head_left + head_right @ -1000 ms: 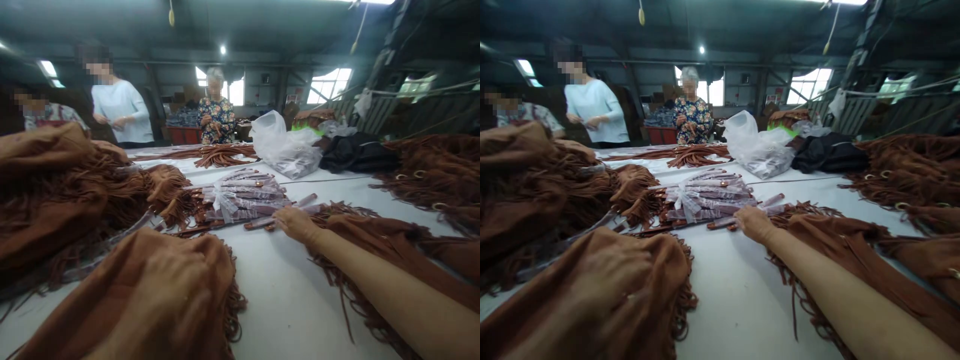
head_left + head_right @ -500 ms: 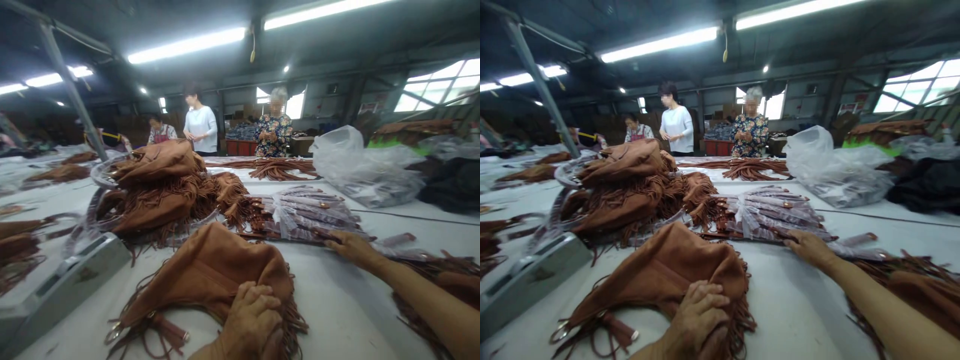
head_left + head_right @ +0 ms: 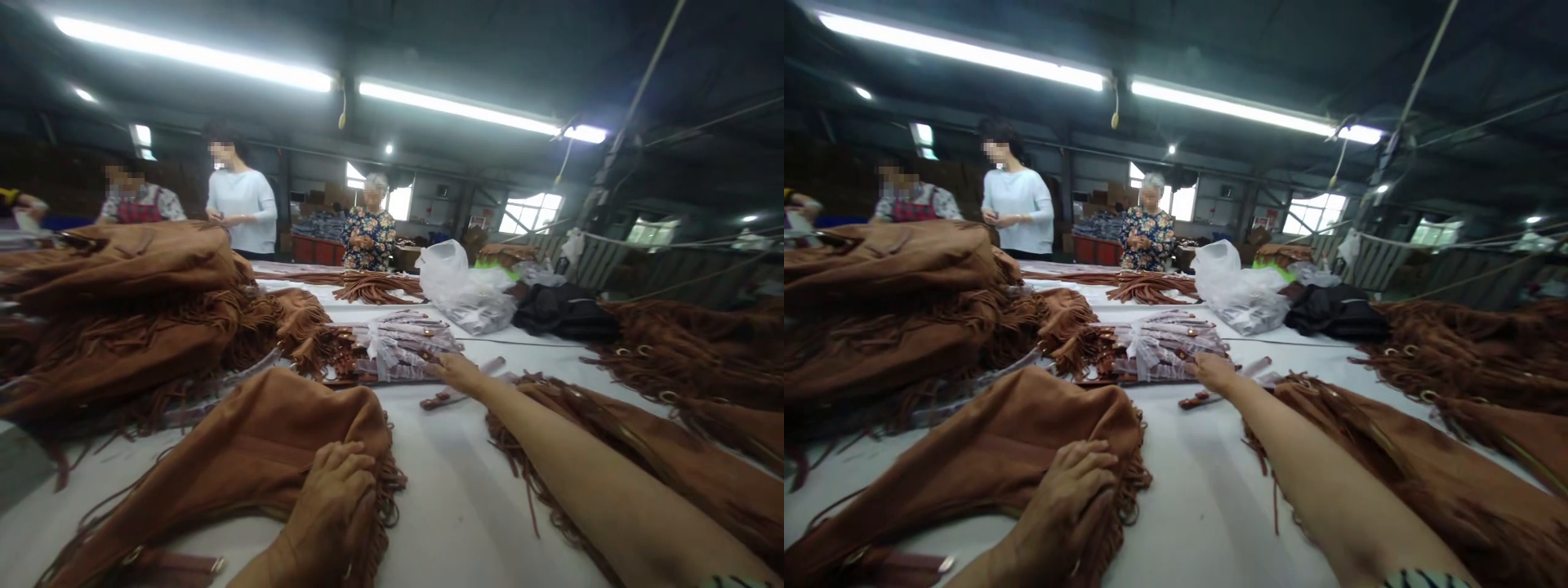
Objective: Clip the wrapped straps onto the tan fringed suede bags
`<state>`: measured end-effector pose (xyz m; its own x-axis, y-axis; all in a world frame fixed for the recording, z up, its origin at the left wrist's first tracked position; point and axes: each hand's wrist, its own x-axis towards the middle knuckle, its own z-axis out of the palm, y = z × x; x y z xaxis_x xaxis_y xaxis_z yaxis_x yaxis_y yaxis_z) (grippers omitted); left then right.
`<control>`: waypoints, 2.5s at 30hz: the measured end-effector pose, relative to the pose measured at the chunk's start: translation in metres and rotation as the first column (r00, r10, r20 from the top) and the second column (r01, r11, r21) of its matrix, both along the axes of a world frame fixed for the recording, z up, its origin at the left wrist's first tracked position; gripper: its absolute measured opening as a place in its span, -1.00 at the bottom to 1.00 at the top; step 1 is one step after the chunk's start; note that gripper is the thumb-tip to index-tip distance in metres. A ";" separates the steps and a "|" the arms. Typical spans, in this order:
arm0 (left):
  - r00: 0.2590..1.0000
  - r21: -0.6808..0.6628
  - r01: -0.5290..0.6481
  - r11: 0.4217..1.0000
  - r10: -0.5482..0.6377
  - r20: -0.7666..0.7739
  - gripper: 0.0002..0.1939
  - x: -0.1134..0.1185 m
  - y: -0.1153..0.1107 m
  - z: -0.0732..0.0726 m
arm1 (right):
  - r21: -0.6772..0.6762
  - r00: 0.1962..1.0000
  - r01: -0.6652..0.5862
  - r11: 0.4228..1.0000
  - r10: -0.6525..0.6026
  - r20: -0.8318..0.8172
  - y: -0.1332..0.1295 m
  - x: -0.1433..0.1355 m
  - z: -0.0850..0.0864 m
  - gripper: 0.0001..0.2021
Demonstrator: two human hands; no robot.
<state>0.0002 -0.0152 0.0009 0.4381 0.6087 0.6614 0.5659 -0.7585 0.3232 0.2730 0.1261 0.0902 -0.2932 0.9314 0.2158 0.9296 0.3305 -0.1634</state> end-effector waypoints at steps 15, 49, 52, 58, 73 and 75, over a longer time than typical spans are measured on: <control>0.988 0.050 0.008 0.999 -0.016 0.156 -0.77 -0.014 -0.004 0.024 | -0.450 0.795 -0.421 0.788 0.081 -0.601 -0.115 -0.052 0.067 -0.66; 0.581 -0.283 -0.811 0.512 0.644 -0.498 -0.72 -0.187 -0.024 0.025 | 0.018 0.419 -0.907 0.421 0.897 0.140 -0.123 -0.162 -0.057 -0.79; 0.603 -0.267 -0.795 0.545 0.656 -0.455 -0.75 -0.184 -0.024 0.019 | 0.029 0.448 -0.890 0.455 0.861 0.241 -0.123 -0.190 -0.066 -0.74; 0.705 -0.274 -0.708 0.651 0.629 -0.326 -0.73 -0.171 -0.024 0.041 | 0.003 0.475 -0.860 0.511 0.796 0.376 -0.130 -0.189 -0.038 -0.81; 0.984 -0.558 0.045 0.829 -0.133 -0.119 -0.57 -0.017 -0.022 0.014 | -0.183 0.899 -0.271 0.945 0.316 0.302 -0.191 -0.004 -0.056 -0.73; 0.984 -0.534 -0.075 0.842 -0.024 -0.176 -0.80 -0.022 -0.024 0.013 | -0.195 0.914 -0.256 0.947 0.302 0.271 -0.187 -0.006 -0.052 -0.73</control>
<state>-0.0220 -0.0396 0.0140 0.4918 0.8586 0.1449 0.6659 -0.4781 0.5728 0.2669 -0.0611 0.0384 -0.5740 0.8168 -0.0573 0.8166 0.5762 0.0337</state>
